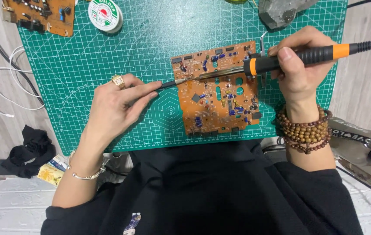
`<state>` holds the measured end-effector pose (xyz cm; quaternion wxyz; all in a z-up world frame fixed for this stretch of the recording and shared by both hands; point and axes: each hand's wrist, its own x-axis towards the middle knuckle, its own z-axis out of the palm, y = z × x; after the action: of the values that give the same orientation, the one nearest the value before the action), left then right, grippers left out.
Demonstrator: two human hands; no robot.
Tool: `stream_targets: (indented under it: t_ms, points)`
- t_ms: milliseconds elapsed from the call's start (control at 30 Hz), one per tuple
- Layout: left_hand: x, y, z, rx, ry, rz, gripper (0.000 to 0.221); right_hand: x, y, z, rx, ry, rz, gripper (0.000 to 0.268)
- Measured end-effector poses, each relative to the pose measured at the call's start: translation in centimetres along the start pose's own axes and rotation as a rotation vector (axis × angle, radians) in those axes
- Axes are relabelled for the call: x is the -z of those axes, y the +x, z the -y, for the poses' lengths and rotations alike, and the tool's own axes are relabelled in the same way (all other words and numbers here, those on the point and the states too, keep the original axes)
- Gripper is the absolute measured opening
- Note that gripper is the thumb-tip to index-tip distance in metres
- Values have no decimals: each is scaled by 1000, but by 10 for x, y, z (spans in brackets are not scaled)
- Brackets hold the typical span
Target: Cleaning a circuit board with a cloth and then performing soldering work on electronic components.
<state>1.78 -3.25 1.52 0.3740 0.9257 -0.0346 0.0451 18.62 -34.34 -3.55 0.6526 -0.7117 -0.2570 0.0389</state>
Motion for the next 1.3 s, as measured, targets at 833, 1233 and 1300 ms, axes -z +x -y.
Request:
stream_targets:
  t_ms: [833,1233,1300]
  points:
    - [-8,-5,-2,-26,100,-50,17,3,-1,-4,71,-31,24,28]
    - [-17,-11,-2,-73,227,-122,15,-6,-9,10,-144,184,26,19]
    - [-17,-11,-3,-88,231,-123,15,-7,-18,10,-177,196,-44,20]
